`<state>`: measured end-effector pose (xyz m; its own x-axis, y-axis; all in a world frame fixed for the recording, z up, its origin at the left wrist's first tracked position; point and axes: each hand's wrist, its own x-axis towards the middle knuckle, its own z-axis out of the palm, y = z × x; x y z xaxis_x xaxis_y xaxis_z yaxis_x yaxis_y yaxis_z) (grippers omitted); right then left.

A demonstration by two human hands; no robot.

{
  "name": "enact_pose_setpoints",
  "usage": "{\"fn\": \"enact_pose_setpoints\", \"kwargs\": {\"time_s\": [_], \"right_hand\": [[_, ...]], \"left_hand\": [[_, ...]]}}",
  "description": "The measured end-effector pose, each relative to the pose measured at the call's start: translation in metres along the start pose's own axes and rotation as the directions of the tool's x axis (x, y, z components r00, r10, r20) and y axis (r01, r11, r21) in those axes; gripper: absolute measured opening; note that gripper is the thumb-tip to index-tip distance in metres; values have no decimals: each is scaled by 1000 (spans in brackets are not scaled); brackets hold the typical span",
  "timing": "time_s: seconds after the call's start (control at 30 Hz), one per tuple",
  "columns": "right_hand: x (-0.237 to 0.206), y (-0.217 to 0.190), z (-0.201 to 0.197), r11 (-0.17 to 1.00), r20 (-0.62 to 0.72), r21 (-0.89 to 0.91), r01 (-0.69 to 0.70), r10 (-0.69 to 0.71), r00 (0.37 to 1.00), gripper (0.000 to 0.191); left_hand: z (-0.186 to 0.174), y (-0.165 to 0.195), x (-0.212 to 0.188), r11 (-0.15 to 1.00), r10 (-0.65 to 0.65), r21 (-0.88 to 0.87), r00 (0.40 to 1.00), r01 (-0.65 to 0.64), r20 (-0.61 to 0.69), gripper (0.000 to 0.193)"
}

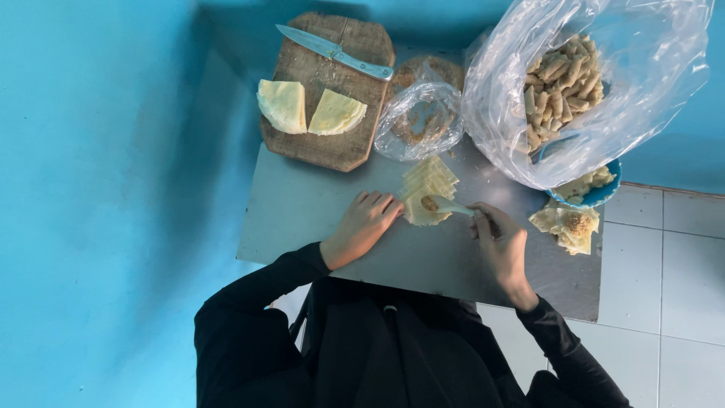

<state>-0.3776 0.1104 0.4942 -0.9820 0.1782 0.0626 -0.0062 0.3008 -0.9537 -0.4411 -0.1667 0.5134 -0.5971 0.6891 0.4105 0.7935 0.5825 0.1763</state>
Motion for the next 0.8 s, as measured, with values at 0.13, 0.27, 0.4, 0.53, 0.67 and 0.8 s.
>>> {"fn": "enact_pose_setpoints", "kwargs": {"time_s": [0.13, 0.27, 0.4, 0.53, 0.67, 0.8], "right_hand": [[-3, -6, 4, 945, 1, -246, 216, -223, 975, 19], [-2, -8, 4, 914, 25, -264, 308, -313, 950, 23], [0, -1, 2, 887, 38, -290, 359, -364, 931, 27], [-2, 6, -2, 847, 73, -329, 417, -417, 906, 34], [-8, 9, -4, 795, 121, -344, 500, -491, 863, 35], [-13, 8, -6, 738, 162, -390, 551, -534, 830, 35]], "left_hand": [[-1, 3, 3, 999, -15, -51, 999, 13, -28, 22], [2, 1, 3, 999, 32, -13, 997, -33, -64, 32], [8, -3, 2, 996, 85, 9, 994, -85, -69, 31], [12, -3, 3, 998, 64, 13, 992, -63, -106, 26], [6, 1, 3, 998, 60, -4, 986, -61, -157, 22], [0, 4, 5, 997, 66, -35, 979, -74, -194, 23]]}}
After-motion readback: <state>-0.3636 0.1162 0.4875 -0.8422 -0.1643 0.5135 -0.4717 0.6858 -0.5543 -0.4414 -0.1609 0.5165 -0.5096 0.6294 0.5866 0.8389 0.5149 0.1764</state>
